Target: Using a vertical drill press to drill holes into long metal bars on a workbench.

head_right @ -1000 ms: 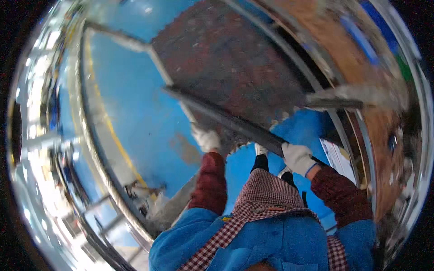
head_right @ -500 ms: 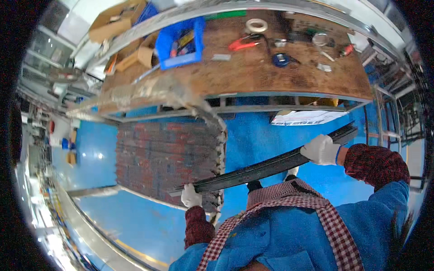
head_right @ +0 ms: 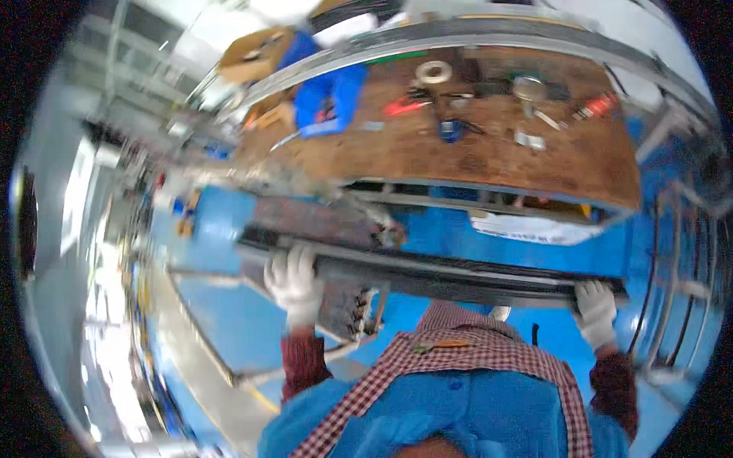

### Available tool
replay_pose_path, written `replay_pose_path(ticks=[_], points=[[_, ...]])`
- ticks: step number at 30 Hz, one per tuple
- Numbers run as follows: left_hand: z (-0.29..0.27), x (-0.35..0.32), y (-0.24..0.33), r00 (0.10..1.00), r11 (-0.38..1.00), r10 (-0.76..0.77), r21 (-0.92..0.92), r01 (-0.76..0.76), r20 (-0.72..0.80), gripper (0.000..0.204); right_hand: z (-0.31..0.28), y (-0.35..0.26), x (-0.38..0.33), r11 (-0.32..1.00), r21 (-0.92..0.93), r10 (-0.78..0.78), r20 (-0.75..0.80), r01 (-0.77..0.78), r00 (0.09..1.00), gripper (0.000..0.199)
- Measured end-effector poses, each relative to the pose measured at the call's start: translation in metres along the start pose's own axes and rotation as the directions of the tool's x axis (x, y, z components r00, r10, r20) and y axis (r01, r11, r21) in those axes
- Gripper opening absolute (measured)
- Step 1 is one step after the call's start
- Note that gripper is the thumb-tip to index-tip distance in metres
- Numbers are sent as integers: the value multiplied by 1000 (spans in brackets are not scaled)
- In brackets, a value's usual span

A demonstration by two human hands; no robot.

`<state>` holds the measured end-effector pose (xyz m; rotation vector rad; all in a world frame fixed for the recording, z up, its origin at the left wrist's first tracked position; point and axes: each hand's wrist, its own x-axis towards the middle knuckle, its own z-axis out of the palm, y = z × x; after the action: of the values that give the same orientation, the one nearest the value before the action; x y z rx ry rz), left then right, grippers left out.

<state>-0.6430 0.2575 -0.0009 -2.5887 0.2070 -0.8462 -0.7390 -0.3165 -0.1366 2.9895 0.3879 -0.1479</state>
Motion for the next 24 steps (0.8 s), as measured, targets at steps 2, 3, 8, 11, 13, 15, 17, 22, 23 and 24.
replay_pose_path(ticks=[2,3,8,11,13,15,17,22,23,24], points=[[-21,51,15,988,997,25,-74,-36,-152,35,32,18,-14,987,98,139,-97,-130,985,60],[-23,71,22,967,994,51,-77,-72,-248,35,50,32,-17,987,130,116,-203,-91,972,63],[-1,148,55,929,978,163,-73,-197,-332,32,65,75,-21,980,125,187,-353,-152,917,64],[45,188,75,909,959,193,-123,-254,-371,31,53,90,-15,969,106,246,-383,-223,890,62],[80,217,90,906,940,195,-192,-282,-377,31,42,100,-7,965,62,259,-400,-256,879,62],[108,251,103,900,923,190,-242,-300,-393,31,26,111,7,957,25,275,-410,-291,870,62],[125,290,110,899,874,253,-314,-371,-358,29,5,115,26,945,62,323,-348,-322,880,63],[172,377,118,898,792,321,-436,-428,-300,30,-50,145,80,925,70,374,-319,-372,871,64],[183,393,122,902,777,326,-462,-427,-285,31,-62,155,88,922,59,380,-333,-383,863,65],[192,407,124,905,763,331,-488,-424,-268,33,-75,166,98,919,48,383,-347,-392,856,65]])
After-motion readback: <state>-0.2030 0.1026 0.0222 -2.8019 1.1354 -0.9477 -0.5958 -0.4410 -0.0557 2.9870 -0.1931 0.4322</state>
